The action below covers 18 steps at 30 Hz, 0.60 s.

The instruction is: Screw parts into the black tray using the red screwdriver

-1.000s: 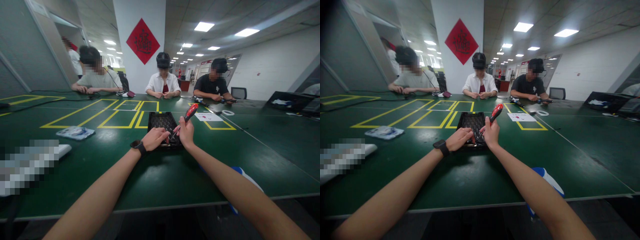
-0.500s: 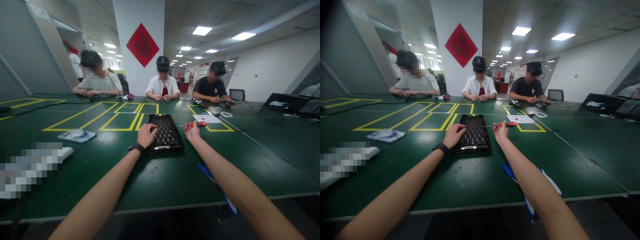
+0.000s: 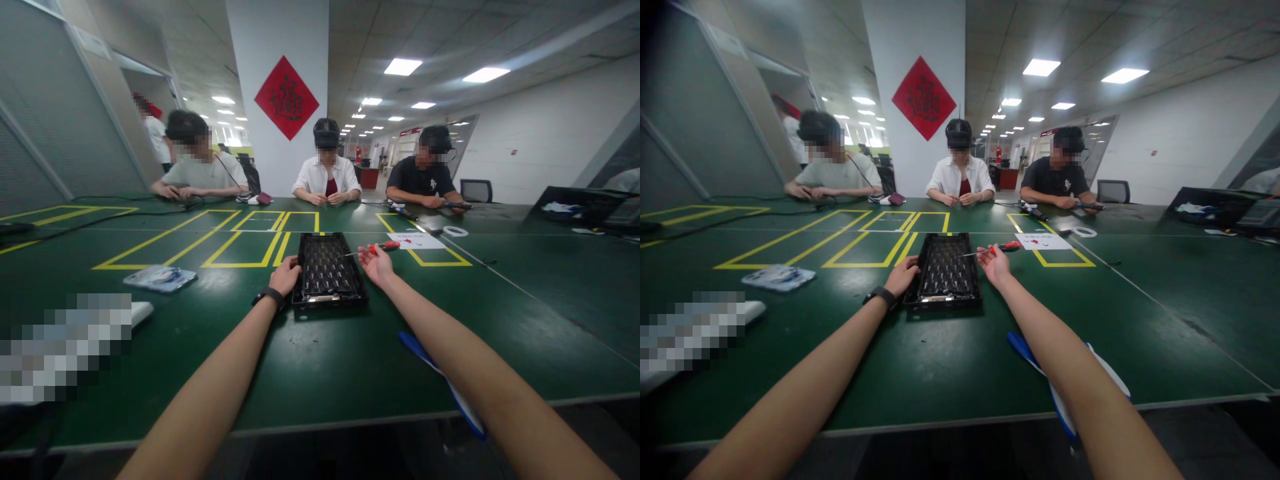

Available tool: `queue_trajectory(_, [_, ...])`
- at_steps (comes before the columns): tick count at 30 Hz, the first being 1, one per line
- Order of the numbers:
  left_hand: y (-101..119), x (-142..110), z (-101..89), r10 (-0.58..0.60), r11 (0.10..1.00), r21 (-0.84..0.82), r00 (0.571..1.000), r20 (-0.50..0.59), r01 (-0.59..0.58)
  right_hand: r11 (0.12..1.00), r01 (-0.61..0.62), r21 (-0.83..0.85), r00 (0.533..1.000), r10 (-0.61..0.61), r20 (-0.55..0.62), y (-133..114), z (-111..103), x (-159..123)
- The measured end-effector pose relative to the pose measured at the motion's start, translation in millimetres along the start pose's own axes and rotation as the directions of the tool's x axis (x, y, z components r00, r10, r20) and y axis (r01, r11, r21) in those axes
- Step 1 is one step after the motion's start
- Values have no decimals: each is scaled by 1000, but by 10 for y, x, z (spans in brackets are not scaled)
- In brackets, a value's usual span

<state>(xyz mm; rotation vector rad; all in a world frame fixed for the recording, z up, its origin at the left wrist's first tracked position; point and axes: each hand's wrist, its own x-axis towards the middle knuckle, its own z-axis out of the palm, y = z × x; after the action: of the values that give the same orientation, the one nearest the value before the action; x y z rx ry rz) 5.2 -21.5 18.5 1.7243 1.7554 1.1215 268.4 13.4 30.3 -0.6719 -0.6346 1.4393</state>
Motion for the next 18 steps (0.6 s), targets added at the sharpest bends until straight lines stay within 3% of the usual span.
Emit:
queue_trajectory(10, [-3,2,-9,23,1000,-5,1000,-7,-23,996,22,83,998,-17,-56,-393,-421,98])
queue_trajectory(14, [-38,27,17,18,1000,8,1000,-17,-18,998,10,64,998,-6,-59,-356,-427,7])
queue_trajectory(18, [-64,33,33,20,999,30,999,-26,-19,999,-9,31,999,10,-40,-327,-289,-27])
